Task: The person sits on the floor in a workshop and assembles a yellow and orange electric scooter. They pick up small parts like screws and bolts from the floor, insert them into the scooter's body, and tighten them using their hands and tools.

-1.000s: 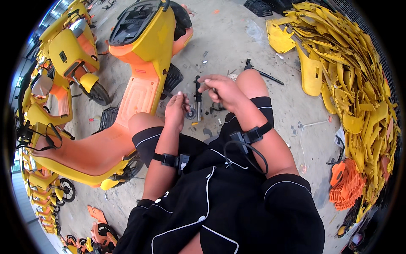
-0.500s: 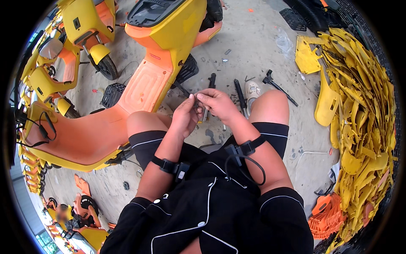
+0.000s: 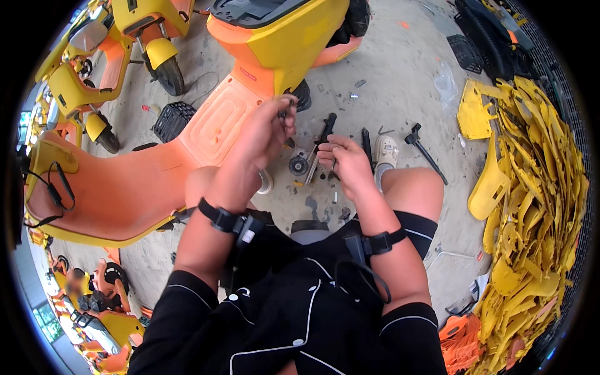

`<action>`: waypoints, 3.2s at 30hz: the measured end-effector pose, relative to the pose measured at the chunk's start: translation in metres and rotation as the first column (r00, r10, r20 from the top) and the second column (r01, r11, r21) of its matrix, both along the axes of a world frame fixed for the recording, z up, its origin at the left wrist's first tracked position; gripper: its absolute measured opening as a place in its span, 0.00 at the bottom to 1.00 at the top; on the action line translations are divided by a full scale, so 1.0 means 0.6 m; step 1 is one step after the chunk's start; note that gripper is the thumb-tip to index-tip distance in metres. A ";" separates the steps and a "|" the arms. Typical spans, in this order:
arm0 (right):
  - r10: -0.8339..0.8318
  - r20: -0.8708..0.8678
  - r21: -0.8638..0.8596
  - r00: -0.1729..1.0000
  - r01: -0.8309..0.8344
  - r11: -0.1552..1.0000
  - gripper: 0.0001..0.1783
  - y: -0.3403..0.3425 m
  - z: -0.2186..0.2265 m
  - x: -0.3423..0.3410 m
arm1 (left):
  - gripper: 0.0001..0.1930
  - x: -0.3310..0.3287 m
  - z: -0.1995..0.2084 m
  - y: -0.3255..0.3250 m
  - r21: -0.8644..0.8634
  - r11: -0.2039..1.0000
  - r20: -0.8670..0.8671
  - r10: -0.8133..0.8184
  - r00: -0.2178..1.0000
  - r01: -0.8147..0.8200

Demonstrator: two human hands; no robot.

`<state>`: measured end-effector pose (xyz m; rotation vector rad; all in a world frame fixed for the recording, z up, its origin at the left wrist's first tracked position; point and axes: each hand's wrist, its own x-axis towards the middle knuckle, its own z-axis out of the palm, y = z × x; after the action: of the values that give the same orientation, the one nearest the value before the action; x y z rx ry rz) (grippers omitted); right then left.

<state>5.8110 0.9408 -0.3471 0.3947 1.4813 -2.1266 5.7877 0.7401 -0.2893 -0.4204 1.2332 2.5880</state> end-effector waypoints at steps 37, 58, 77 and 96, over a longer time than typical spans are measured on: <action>-0.003 -0.779 0.178 0.627 0.226 0.958 0.06 -0.064 0.028 -0.227 | 0.13 -0.142 -0.078 0.019 0.097 0.995 -0.064 0.040 0.997 -0.034; 0.313 -0.873 0.461 0.373 0.423 0.780 0.08 -0.073 0.027 -0.222 | 0.13 -0.141 -0.075 0.007 0.293 0.955 0.032 0.045 0.998 -0.052; 0.112 -0.853 0.281 0.510 0.268 0.922 0.13 -0.041 0.060 -0.179 | 0.14 -0.099 -0.021 0.000 -0.393 0.897 -0.377 0.046 0.925 -0.205; 0.184 -0.827 0.360 0.531 0.248 0.899 0.09 -0.042 0.054 -0.176 | 0.16 -0.107 -0.045 0.007 -0.117 0.988 -0.056 -0.111 0.992 0.104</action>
<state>5.7052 0.9154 -0.3148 -0.6301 2.5385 -2.0612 5.7233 0.7440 -0.3162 -0.2879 1.3901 2.4658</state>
